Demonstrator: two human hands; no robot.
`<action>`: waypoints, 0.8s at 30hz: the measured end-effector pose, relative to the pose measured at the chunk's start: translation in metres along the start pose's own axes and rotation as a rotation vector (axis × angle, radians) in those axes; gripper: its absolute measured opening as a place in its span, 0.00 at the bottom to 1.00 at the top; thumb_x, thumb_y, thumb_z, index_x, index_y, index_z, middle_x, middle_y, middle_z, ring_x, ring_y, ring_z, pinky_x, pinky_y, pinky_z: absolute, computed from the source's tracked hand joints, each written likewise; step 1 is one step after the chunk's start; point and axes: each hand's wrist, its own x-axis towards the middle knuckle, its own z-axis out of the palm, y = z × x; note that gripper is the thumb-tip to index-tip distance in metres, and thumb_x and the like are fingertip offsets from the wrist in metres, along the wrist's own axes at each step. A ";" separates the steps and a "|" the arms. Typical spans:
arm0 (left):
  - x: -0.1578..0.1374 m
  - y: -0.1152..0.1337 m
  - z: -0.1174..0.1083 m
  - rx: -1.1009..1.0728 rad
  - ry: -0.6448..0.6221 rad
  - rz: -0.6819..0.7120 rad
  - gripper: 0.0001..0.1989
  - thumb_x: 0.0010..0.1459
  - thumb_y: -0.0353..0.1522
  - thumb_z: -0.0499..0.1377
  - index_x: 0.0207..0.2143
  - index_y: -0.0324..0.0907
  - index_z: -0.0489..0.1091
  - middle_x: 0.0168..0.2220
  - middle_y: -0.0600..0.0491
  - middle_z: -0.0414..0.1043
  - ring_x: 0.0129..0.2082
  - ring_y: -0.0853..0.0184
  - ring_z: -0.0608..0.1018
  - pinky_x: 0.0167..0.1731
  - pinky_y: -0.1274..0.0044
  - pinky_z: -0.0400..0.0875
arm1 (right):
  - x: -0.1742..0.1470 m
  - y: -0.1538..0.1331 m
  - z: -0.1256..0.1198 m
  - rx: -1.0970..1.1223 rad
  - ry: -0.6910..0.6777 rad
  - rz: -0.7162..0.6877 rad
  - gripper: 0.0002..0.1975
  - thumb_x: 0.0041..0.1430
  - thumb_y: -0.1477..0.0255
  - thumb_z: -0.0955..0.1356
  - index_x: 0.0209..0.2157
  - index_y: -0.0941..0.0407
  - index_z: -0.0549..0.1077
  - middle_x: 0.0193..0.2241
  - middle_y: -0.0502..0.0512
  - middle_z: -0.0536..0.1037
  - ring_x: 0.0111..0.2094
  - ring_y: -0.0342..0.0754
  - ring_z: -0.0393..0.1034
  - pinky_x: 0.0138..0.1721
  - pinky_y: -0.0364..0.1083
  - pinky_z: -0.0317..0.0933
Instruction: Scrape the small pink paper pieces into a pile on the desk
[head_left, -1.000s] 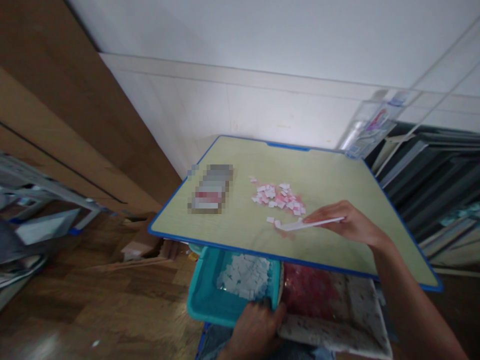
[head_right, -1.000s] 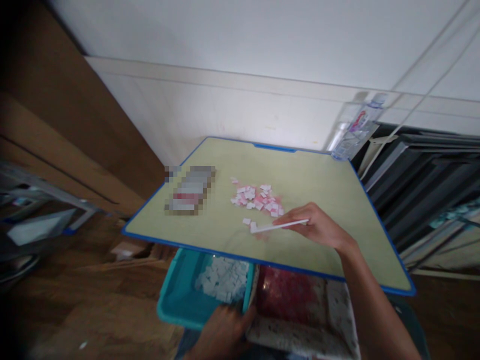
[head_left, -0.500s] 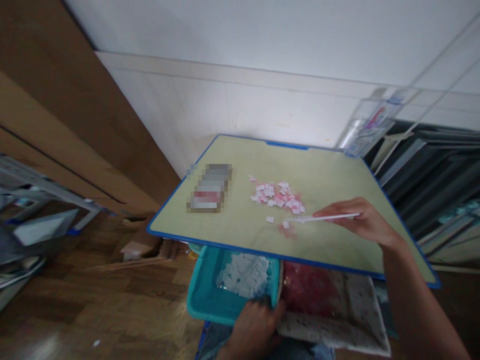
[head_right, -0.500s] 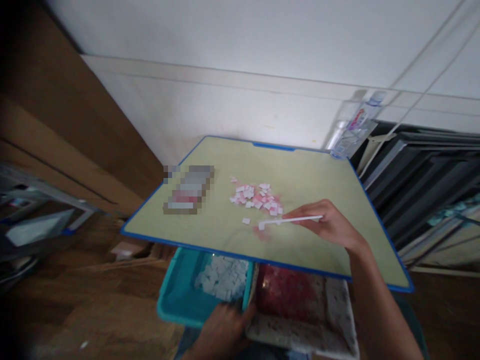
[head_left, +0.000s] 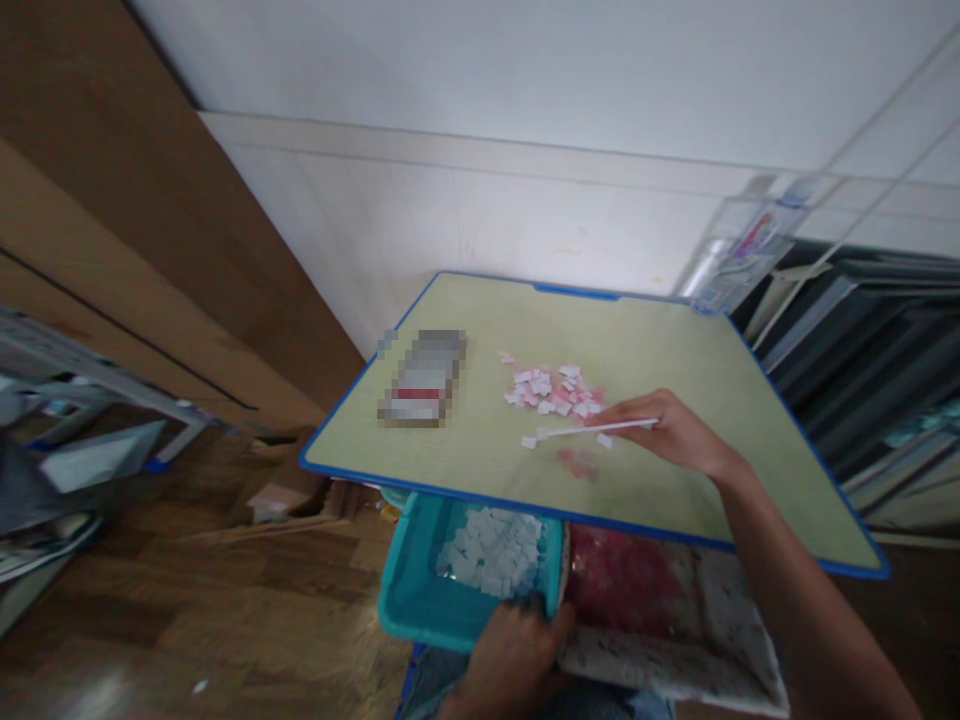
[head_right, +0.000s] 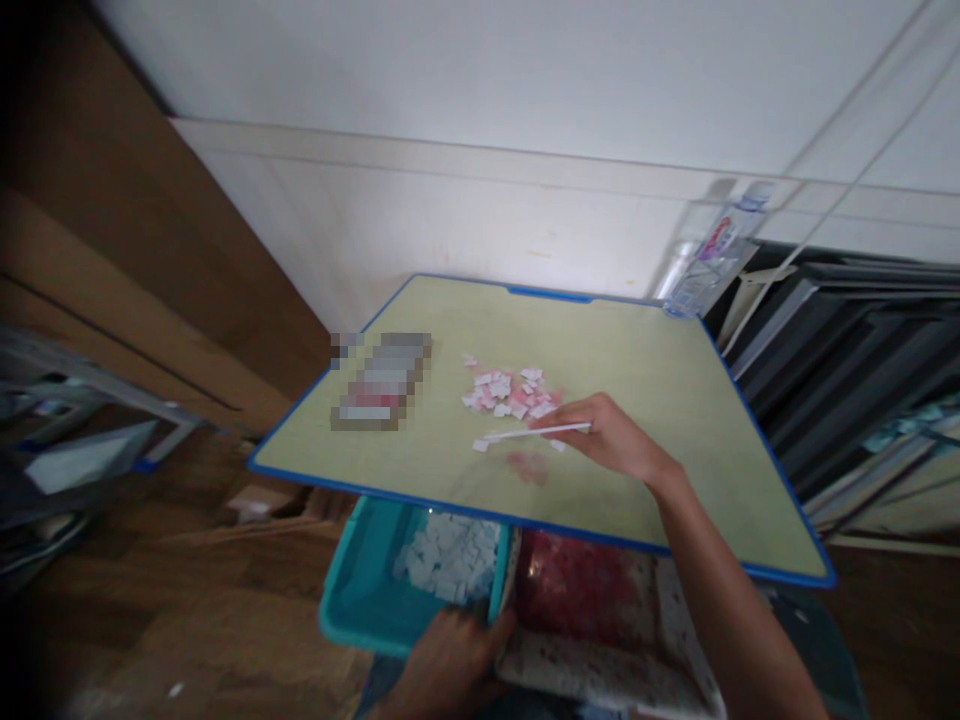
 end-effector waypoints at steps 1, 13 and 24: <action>0.000 0.000 0.000 0.001 -0.004 0.000 0.15 0.53 0.36 0.53 0.43 0.41 0.60 0.33 0.45 0.68 0.30 0.57 0.71 0.28 0.69 0.65 | 0.004 -0.001 0.004 0.013 -0.007 -0.021 0.12 0.54 0.72 0.64 0.39 0.55 0.73 0.36 0.54 0.77 0.37 0.46 0.72 0.37 0.42 0.64; 0.000 -0.002 0.003 -0.017 -0.014 0.008 0.17 0.53 0.37 0.53 0.44 0.41 0.59 0.35 0.45 0.67 0.32 0.58 0.71 0.29 0.70 0.65 | 0.015 -0.005 0.019 0.091 -0.024 -0.100 0.11 0.54 0.73 0.63 0.39 0.56 0.73 0.35 0.56 0.77 0.37 0.46 0.71 0.39 0.44 0.64; -0.001 -0.001 0.001 0.008 0.008 0.025 0.17 0.53 0.37 0.53 0.45 0.41 0.58 0.33 0.45 0.67 0.30 0.57 0.71 0.27 0.70 0.65 | 0.005 -0.013 0.006 0.146 -0.036 -0.119 0.11 0.54 0.73 0.64 0.39 0.57 0.74 0.36 0.57 0.77 0.38 0.47 0.71 0.40 0.44 0.63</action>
